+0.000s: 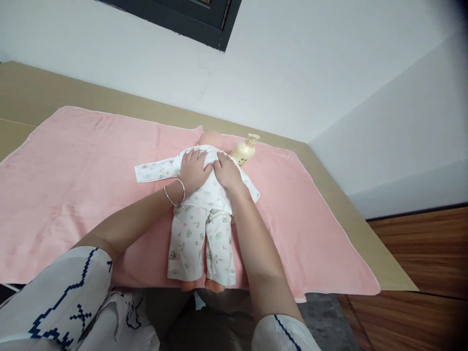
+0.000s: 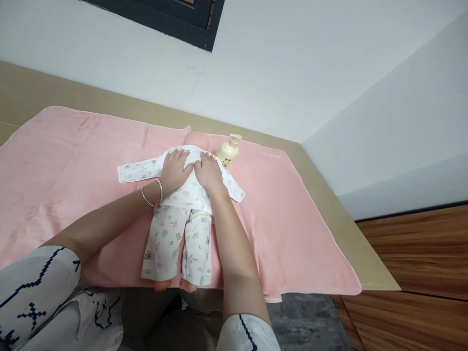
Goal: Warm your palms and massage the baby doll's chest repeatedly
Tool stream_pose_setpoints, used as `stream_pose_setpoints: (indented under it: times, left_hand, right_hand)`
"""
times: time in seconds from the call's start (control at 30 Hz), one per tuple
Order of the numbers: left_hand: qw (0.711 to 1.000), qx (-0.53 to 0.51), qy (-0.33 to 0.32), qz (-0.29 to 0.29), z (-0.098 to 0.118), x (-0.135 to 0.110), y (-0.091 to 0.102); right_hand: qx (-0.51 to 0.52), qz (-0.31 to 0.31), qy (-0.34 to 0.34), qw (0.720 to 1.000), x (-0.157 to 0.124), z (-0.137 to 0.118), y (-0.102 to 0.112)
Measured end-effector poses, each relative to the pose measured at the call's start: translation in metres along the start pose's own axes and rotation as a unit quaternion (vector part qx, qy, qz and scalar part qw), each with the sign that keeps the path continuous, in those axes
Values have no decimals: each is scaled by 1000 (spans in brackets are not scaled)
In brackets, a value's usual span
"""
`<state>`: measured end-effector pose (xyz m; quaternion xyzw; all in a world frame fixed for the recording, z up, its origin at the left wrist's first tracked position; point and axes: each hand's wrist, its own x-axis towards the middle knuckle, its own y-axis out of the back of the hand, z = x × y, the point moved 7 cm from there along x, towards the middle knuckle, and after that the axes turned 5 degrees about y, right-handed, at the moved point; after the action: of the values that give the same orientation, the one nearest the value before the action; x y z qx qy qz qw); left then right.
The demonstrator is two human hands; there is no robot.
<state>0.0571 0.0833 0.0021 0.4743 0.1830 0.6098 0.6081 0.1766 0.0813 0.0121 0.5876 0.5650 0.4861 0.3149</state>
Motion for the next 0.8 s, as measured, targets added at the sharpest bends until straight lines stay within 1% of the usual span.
stream_pose_setpoints:
  times: [0.1, 0.17, 0.23, 0.3, 0.37, 0.43, 0.53, 0.63, 0.7, 0.8]
  left_hand:
    - [1000, 3, 2, -1, -1, 1, 1]
    - [1000, 22, -1, -2, 3, -1, 3]
    - [998, 52, -18, -7, 12, -7, 6]
    - [995, 82, -46, -13, 23, -13, 9]
    - [993, 94, -67, -18, 30, -16, 11]
    - [994, 83, -61, -25, 25, -13, 12]
    - [998, 38, -24, -50, 3, 2, 8]
    - [997, 1, -11, -80, -13, 14, 1]
    - [997, 2, -16, -75, -13, 15, 2]
    - [998, 49, -22, -45, 1, 6, 8]
  right_hand:
    - [12, 11, -4, 1000, 2, 5, -4]
    - [26, 20, 3, 999, 2, 8, -4]
    - [57, 30, 11, 998, 2, 12, -3]
    - [100, 39, 5, 994, 2, 18, -1]
    - [126, 45, 0, 991, 1, 20, 2]
    - [108, 41, 1, 993, -1, 14, 7]
    - [28, 10, -16, 999, -8, -2, 16]
    - [-31, -25, -26, 999, -15, -17, 26]
    - [-44, -35, -25, 998, -16, -21, 29]
    - [-22, -37, -33, 999, -14, -12, 26]
